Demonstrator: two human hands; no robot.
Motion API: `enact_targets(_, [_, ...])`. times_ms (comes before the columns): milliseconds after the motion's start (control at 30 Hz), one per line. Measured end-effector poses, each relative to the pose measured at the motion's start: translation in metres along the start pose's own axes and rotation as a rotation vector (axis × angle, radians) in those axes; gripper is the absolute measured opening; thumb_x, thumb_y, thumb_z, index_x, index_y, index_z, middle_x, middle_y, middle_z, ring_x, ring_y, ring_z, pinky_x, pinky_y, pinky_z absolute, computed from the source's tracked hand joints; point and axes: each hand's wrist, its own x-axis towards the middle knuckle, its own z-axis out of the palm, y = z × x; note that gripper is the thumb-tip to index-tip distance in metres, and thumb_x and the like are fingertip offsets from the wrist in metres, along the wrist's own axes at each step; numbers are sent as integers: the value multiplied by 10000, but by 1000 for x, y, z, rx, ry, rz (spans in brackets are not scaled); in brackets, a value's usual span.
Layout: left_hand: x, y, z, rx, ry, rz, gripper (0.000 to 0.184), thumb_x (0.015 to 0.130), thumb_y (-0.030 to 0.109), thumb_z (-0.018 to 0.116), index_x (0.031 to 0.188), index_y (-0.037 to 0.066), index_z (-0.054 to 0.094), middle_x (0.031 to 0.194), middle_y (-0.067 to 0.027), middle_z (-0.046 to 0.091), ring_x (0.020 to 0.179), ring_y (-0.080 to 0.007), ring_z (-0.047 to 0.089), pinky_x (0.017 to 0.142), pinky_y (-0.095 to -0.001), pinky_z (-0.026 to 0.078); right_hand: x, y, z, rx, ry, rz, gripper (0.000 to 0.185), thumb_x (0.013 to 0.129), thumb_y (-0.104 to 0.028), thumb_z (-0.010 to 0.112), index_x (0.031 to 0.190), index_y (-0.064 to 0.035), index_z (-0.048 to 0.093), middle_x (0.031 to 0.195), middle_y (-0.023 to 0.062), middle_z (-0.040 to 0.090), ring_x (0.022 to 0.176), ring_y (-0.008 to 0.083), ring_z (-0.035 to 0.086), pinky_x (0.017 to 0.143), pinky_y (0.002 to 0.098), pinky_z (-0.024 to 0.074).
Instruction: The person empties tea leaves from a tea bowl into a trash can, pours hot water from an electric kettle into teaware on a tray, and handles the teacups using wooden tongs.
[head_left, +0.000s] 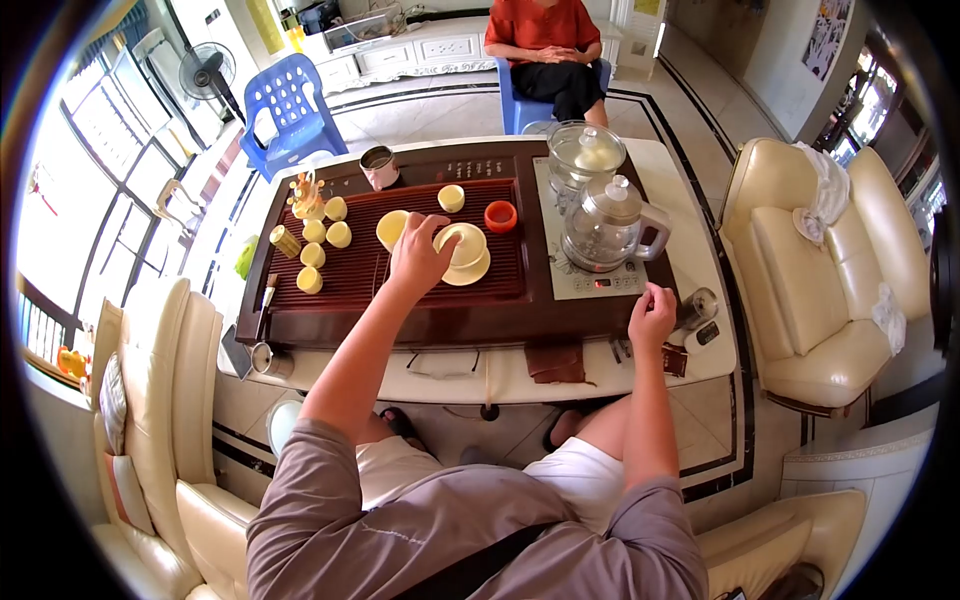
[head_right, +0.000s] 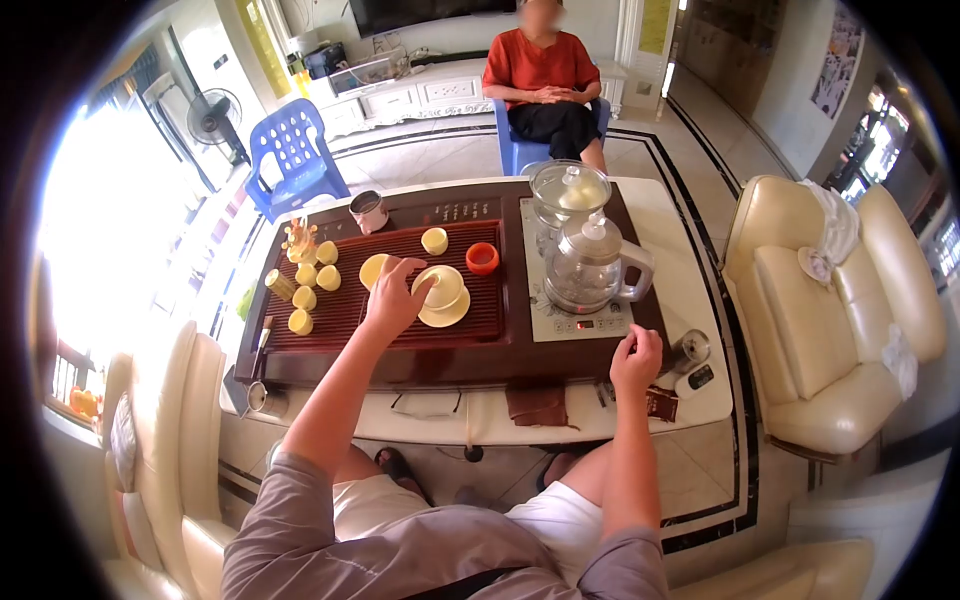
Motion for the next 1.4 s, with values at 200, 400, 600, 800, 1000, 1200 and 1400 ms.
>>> enact_targets(200, [8,11,0,14,-161,-4,295,823,254,740,1060,83,705,1003,-155,603,990,-351,608,885,-436,495,1,0,-1,18,3,-5,135,824,-25,584,944,-27,647,766,104,534,741,305,539,669,427,442])
enact_targets(400, [9,4,7,-13,-192,-19,264,814,212,737,1015,47,691,943,-156,654,920,-343,625,828,-435,510,1,0,0,9,52,-56,124,841,-29,584,945,-29,651,774,103,533,729,295,542,658,412,445])
enact_targets(600, [4,1,9,-90,-116,-92,255,841,191,724,1012,7,676,856,-133,679,788,-268,646,757,-383,523,6,-7,-2,79,-12,110,127,855,-64,624,972,-32,662,766,76,531,680,246,537,624,367,446])
enact_targets(800, [-36,-28,15,-754,167,-454,253,967,166,643,1124,-32,638,911,-49,697,811,-115,640,765,-260,516,51,-5,1,552,72,404,395,974,-231,644,1254,34,554,1128,126,603,981,185,596,834,297,490])
enact_targets(1000, [-84,-39,25,-1095,302,-477,216,990,144,616,1130,-19,626,907,-28,685,766,-54,595,658,-193,449,117,-6,14,573,-108,400,507,1016,-414,528,1221,45,595,1184,158,629,1064,234,586,978,354,419])
enact_targets(1200, [-97,-50,29,-1314,294,-477,231,1002,171,594,1130,-20,625,885,-20,678,746,-52,572,660,-191,441,137,3,34,660,-116,532,530,1001,-476,534,718,-28,527,718,-3,473,726,122,409,673,309,366])
enact_targets(1400, [-99,-54,30,-1428,264,-501,189,1003,163,582,1094,4,631,943,-24,670,753,-73,554,690,-227,451,147,6,29,762,-323,631,480,961,-462,592,817,-11,674,654,53,601,584,144,555,585,296,436])
